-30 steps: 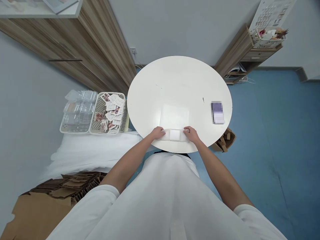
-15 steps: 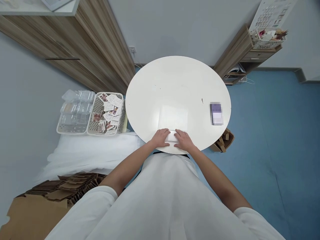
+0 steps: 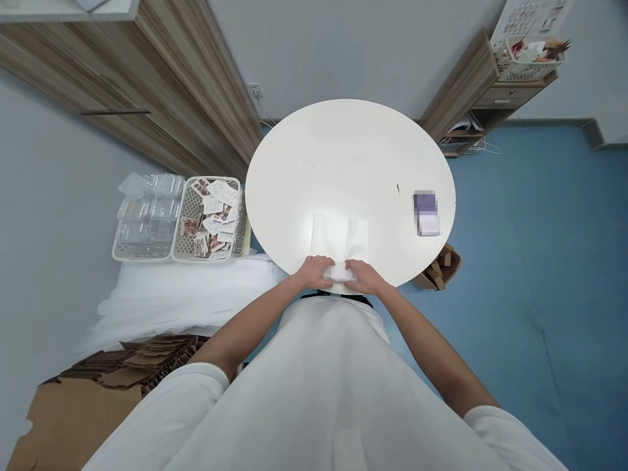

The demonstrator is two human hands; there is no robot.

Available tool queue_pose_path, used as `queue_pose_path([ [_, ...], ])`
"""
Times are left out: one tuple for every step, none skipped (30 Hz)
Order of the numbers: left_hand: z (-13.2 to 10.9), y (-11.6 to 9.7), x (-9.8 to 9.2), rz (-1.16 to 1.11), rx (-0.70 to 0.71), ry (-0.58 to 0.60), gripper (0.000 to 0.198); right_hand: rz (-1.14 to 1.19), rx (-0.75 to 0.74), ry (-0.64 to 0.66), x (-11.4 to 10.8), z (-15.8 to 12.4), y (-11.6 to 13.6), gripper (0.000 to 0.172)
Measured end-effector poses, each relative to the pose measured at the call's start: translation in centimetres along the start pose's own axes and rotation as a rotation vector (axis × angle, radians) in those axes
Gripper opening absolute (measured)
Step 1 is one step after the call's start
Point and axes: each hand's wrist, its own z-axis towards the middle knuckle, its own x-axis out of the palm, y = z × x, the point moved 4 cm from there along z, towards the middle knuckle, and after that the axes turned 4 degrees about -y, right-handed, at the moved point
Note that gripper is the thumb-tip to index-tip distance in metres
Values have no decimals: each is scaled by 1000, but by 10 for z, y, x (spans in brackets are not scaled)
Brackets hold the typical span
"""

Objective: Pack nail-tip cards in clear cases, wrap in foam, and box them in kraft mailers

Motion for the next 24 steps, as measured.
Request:
queue_pose_path([
  [-3, 0, 1, -14, 0, 6, 46, 13, 8, 11, 1, -3, 1, 40],
  [-5, 0, 2, -24, 1, 8, 45, 21, 18, 10, 1, -6, 1, 39],
  [-5, 0, 1, -31, 0, 6, 44, 25, 30, -3, 0, -7, 1, 38],
  [-5, 1, 0, -36, -4, 0, 42, 27, 43, -24, -2, -7, 1, 36],
  [-4, 2, -2, -42, -17, -10, 39, 32, 58, -46, -5, -5, 0, 34],
  [-2, 3, -5, -57, -36, -20, 37, 45, 73, -61, -8, -3, -2, 31],
  [-1, 6, -8, -82, -59, -28, 35, 73, 89, -65, -11, 0, -4, 29],
  [1, 9, -11, -119, -89, -32, 35, 115, 109, -62, -14, 3, -7, 29],
  [2, 13, -14, -166, -123, -34, 36, 168, 137, -59, -17, 6, -10, 30],
  [3, 18, -17, -220, -157, -39, 37, 225, 169, -62, -20, 9, -14, 32],
  [4, 23, -19, -277, -190, -50, 38, 280, 204, -77, -23, 12, -19, 34],
  [4, 29, -20, -330, -223, -72, 38, 329, 238, -104, -25, 14, -23, 37],
  [4, 35, -21, -375, -255, -100, 38, 369, 272, -141, -26, 15, -29, 39],
  [5, 41, -22, -408, -288, -130, 37, 403, 301, -179, -27, 16, -34, 39],
  [6, 47, -21, -429, -323, -157, 33, 433, 327, -209, -27, 16, -39, 38],
  [6, 52, -19, -438, -360, -180, 28, 451, 353, -232, -26, 16, -43, 36],
  [7, 56, -17, -440, -397, -198, 23, 454, 380, -252, -25, 16, -48, 31],
  [8, 60, -15, -441, -433, -215, 19, 444, 405, -272, -23, 16, -52, 26],
  [9, 63, -13, -444, -464, -232, 17, 424, 429, -297, -22, 15, -55, 21],
  [9, 65, -12, -450, -491, -249, 16, 400, 452, -325, -20, 15, -58, 17],
  [10, 67, -10, -459, -512, -264, 15, 375, 474, -356, -19, 15, -59, 14],
  [11, 68, -9, -469, -532, -277, 15, 356, 496, -385, -17, 14, -60, 12],
  [12, 69, -8, -478, -551, -289, 15, 342, 519, -410, -16, 13, -61, 10],
  [12, 70, -7, -486, -567, -301, 15, 330, 545, -431, -15, 12, -60, 8],
])
